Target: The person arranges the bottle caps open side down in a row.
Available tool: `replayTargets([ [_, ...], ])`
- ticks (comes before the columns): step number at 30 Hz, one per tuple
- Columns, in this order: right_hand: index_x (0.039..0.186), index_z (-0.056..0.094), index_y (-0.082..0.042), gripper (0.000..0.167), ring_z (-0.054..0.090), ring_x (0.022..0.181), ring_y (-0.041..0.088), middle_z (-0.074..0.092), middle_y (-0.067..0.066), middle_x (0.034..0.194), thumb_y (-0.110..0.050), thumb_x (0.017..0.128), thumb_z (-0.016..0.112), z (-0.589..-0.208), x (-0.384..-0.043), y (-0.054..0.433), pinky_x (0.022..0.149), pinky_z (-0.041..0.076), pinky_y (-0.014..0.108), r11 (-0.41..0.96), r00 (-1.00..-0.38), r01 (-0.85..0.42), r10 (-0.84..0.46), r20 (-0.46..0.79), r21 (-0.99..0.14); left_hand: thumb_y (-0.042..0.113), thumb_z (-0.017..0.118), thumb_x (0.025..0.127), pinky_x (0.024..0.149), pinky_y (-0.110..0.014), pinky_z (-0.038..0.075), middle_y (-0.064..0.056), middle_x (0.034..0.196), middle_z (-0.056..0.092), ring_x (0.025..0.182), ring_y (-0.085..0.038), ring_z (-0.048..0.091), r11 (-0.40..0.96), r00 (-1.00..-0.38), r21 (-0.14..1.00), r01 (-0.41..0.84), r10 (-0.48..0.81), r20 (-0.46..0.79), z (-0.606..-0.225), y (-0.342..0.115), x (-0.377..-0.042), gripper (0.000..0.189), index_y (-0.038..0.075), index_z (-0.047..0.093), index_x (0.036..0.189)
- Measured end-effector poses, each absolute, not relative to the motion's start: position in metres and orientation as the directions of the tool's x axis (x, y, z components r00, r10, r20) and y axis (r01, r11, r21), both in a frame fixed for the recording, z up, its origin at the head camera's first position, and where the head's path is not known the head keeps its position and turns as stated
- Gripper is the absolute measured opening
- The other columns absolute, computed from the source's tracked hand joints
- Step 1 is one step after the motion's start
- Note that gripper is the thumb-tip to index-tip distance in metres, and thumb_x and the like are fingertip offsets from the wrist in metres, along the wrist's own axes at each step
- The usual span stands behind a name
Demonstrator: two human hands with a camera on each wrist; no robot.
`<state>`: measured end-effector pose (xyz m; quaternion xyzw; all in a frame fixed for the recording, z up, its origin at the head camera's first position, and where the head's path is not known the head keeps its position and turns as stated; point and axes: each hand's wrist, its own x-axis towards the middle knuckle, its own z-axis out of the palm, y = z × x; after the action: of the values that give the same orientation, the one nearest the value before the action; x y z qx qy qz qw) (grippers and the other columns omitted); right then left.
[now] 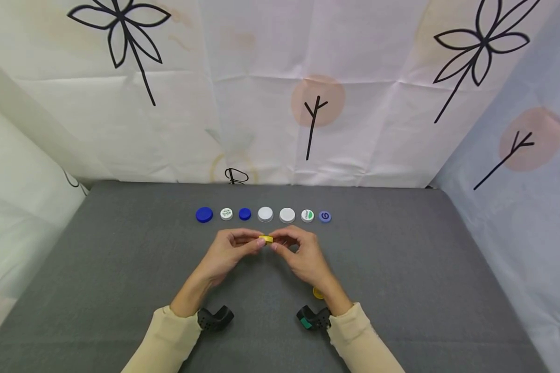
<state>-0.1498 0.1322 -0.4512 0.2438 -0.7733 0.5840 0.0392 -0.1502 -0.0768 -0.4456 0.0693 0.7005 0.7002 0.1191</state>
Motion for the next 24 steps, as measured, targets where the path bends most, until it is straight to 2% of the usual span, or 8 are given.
replayTargets([
  [5, 0.113, 0.073, -0.001, 0.022, 0.067, 0.088, 0.02, 0.071, 0.009, 0.101, 0.001, 0.091, 0.074, -0.4486, -0.1503, 0.1348, 0.077, 0.055, 0.033, 0.186, -0.883, -0.389, -0.354, 0.308, -0.902, 0.011, 0.079, 0.09, 0.082, -0.032, 0.056, -0.014, 0.105, 0.074, 0.092, -0.018, 0.071, 0.002, -0.961, 0.998, -0.056, 0.271, -0.054, -0.445, -0.0781, -0.1504, 0.03, -0.005, 0.072, 0.115],
  [18, 0.116, 0.072, 0.001, 0.027, 0.066, 0.086, 0.02, 0.07, 0.013, 0.105, 0.001, 0.089, 0.076, -0.4473, -0.1535, 0.1397, 0.076, 0.056, 0.03, 0.137, -0.877, -0.338, -0.406, 0.259, -0.931, -0.007, 0.081, 0.082, 0.082, -0.032, 0.058, -0.017, 0.108, 0.073, 0.094, -0.027, 0.072, -0.063, -0.956, 0.998, 0.028, 0.288, 0.045, -0.4472, -0.0773, -0.1499, 0.032, -0.007, 0.072, 0.113],
  [24, 0.116, 0.072, 0.001, 0.028, 0.065, 0.087, 0.022, 0.07, 0.013, 0.108, 0.003, 0.088, 0.077, -0.4482, -0.154, 0.1421, 0.077, 0.055, 0.03, 0.132, -0.86, -0.358, -0.431, 0.272, -0.924, -0.009, 0.081, 0.08, 0.076, -0.03, 0.059, -0.018, 0.103, 0.074, 0.085, -0.02, 0.072, -0.046, -0.952, 0.995, 0.088, 0.289, 0.098, -0.4492, -0.076, -0.1501, 0.029, -0.009, 0.073, 0.108],
])
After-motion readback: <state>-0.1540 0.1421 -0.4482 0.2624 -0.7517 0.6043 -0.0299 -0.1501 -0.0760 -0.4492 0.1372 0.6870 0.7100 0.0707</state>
